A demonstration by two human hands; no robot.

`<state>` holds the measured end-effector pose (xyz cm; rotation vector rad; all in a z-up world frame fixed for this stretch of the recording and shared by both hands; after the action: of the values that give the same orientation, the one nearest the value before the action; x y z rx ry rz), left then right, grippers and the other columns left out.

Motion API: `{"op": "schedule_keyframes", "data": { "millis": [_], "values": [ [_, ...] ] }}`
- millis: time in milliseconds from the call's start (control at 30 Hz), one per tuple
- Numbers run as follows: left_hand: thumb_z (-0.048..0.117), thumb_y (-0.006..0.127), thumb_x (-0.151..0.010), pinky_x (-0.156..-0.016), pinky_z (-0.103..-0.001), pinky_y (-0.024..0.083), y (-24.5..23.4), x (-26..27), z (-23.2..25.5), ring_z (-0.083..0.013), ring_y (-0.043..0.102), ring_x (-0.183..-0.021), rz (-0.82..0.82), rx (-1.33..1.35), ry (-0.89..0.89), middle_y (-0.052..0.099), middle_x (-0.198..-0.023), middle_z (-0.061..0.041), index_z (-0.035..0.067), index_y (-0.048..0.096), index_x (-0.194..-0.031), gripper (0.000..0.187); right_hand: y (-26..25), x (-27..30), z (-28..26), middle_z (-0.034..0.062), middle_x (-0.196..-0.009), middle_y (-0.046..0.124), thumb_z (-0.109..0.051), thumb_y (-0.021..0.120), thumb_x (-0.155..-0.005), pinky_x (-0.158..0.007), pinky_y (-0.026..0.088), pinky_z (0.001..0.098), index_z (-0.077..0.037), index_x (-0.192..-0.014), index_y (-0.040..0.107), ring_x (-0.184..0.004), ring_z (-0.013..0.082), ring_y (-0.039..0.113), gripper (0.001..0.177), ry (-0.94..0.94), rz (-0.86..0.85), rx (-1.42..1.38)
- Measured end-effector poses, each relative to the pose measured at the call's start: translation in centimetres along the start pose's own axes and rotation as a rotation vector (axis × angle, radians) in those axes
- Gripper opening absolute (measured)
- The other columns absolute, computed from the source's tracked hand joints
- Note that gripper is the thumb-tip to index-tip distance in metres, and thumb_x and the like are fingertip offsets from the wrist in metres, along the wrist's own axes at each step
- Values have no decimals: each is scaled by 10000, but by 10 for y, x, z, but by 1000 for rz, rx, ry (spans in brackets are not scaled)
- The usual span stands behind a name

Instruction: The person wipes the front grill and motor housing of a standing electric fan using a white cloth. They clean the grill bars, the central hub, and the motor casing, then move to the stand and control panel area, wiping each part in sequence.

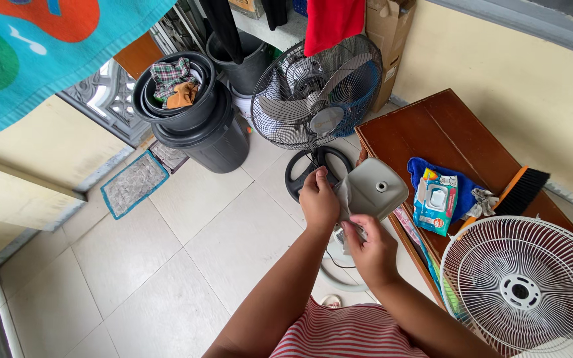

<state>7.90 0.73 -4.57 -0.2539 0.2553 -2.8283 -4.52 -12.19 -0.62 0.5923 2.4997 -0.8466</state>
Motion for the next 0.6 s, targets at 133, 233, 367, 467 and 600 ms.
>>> {"op": "schedule_keyframes", "data": {
  "millis": [133, 233, 367, 467, 600],
  "values": [
    [354, 440, -1046, -778, -321, 552, -8, -10, -8, -187, 711, -799, 32, 93, 15, 766, -1075, -102, 27, 713, -1164, 443, -5, 13, 19, 94, -1037, 758, -207, 732, -973, -805, 596, 345, -108, -1101, 647, -941, 245, 758, 183, 19, -13, 25],
    [387, 392, -1070, -813, -321, 553, -8, -22, -15, -179, 722, -848, -20, 106, 14, 757, -1103, -120, 26, 694, -1174, 482, -10, 18, -4, 186, -1312, 653, -298, 512, -1013, -1144, 369, 545, -25, -1357, 521, -1239, 349, 617, 439, -364, -221, 19],
    [418, 378, -1067, -836, -351, 533, -7, -16, -17, -242, 725, -889, -26, -38, 103, 764, -1084, -122, 55, 719, -1164, 508, 5, -8, -14, 261, -1446, 531, -438, 337, -1053, -1196, 222, 555, 50, -1479, 386, -1386, 410, 468, 649, -353, -414, 37],
    [425, 407, -1075, -845, -383, 512, 2, -9, -9, -295, 698, -937, -40, -137, 176, 768, -1030, -157, 60, 738, -1143, 498, 39, -52, -16, 243, -1437, 558, -439, 294, -1052, -1187, 257, 520, 23, -1499, 391, -1343, 391, 498, 650, -318, -602, 154],
    [408, 397, -1094, -785, -398, 533, -3, -5, -13, -319, 696, -830, -101, -151, 64, 759, -930, -188, 10, 711, -1079, 506, 63, -67, -13, 231, -1431, 551, -460, 306, -1036, -1192, 287, 462, 26, -1530, 373, -1322, 378, 493, 696, -174, -730, 188]
  ]
}}
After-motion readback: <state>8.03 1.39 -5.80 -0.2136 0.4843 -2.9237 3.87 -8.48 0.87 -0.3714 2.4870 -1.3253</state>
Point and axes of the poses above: each hand's wrist, its own x-axis away from the middle knuckle, its own y-axis out of the palm, z = x × y, the point moved 8 cm from there along -x, towards the middle knuckle
